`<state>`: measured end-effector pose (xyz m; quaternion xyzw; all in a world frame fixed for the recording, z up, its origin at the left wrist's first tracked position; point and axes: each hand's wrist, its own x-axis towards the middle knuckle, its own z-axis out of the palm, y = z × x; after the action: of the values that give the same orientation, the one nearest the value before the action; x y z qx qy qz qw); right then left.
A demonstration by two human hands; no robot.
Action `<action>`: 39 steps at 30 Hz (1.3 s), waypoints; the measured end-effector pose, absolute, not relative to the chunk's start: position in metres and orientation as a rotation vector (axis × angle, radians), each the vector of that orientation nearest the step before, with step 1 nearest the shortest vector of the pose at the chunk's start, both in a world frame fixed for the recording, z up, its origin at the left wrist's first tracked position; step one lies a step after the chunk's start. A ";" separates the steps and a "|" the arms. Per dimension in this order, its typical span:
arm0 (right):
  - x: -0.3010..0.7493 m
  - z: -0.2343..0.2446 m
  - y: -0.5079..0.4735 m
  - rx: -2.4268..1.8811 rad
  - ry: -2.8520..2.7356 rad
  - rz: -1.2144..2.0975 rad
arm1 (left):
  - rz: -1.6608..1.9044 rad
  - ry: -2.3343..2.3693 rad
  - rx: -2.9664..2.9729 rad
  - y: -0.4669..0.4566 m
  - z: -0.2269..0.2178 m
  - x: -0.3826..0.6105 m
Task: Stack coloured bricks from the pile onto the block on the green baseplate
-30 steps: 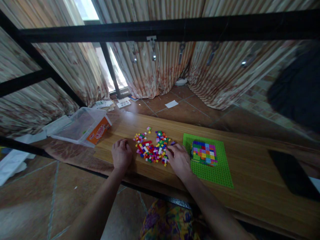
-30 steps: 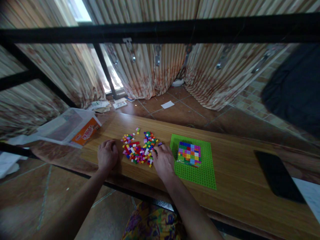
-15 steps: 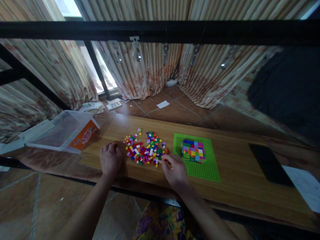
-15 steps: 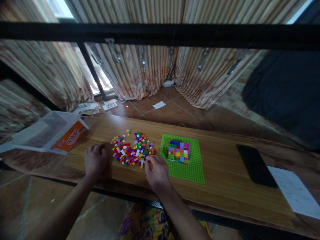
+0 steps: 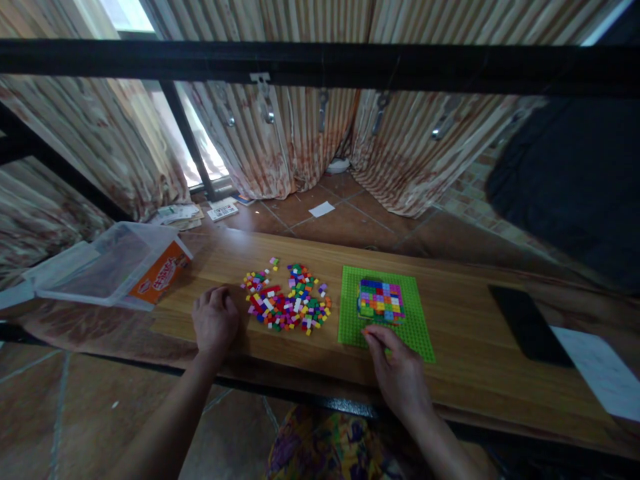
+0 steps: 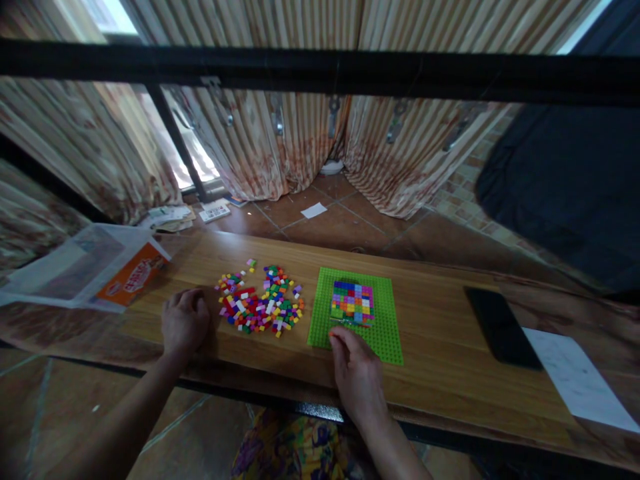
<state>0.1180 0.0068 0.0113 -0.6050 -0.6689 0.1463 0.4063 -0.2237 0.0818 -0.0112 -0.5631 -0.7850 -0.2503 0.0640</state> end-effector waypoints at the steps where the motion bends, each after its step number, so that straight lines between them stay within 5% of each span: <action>1: 0.125 0.012 0.008 -1.542 -1.673 0.329 | -0.762 -2.368 -1.701 0.082 -0.011 -0.224; 21: 0.147 0.011 0.041 -1.476 -1.647 0.020 | -0.752 -2.348 -1.703 0.082 -0.013 -0.224; 30: 0.078 0.015 0.025 -1.319 -1.941 0.347 | -0.766 -2.369 -1.682 0.082 -0.014 -0.222; 39: 0.055 -0.012 0.038 -1.380 -2.086 0.228 | -0.777 -2.378 -1.679 0.081 -0.016 -0.223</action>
<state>0.0548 0.0379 -0.0117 -0.5223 -0.7898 0.0862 0.3099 -0.2229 0.0815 -0.0158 -0.5561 -0.7877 -0.2573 0.0643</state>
